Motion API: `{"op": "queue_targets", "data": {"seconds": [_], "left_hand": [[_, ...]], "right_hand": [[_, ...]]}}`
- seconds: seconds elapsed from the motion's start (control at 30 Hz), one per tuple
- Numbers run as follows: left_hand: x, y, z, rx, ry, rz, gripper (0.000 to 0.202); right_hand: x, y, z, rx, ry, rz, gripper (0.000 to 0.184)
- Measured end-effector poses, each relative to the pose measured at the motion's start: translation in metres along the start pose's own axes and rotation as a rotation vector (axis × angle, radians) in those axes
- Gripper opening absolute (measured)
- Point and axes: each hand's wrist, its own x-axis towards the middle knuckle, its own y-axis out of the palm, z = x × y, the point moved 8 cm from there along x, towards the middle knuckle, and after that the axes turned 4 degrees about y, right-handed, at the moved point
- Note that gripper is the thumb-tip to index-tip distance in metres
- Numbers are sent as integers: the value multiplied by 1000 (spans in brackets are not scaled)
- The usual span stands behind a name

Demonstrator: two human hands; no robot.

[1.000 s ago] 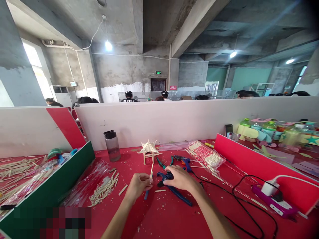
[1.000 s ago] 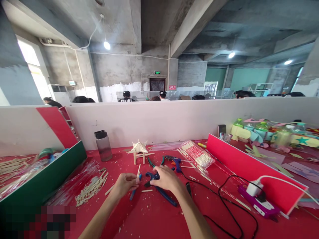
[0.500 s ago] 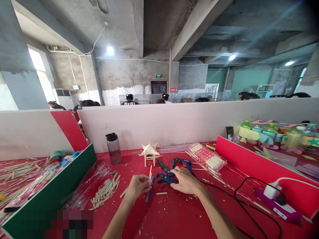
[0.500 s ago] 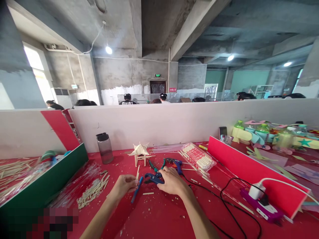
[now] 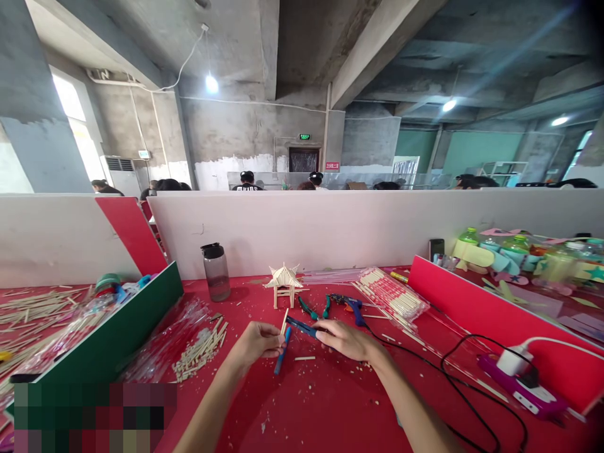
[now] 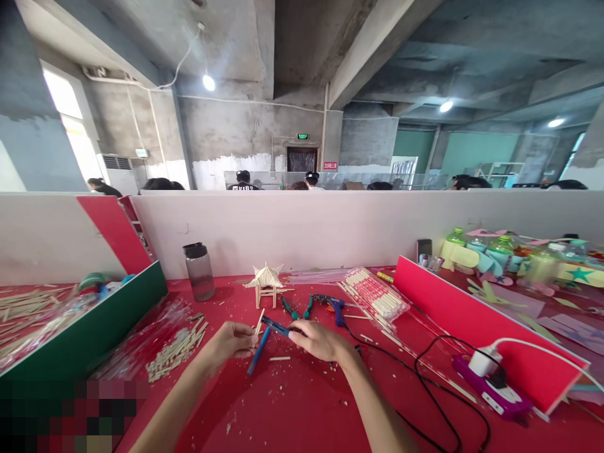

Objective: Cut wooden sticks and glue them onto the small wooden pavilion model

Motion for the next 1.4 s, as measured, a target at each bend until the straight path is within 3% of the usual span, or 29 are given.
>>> {"op": "queue_targets", "data": {"seconds": [0.3,0.63,0.9,1.03,1.4], "left_hand": [[-2,7,3,-18,-39,23,45],[-3,6,3,-21,-36,22,44],[-2,5,3,-17,-21,7,48],[-3,3,1,-18,-8,-19,46],[-3,6,2,-26,-15,-19,43]], "right_hand": [[1,12,13,163,-54,91,39],[3,14,9,143,-67,94,40],[3,13,19,-108,-80,-46,36],[4,18,20,-277,-53,-132,43],[13,22,15,-584,-65,-113,54]]}}
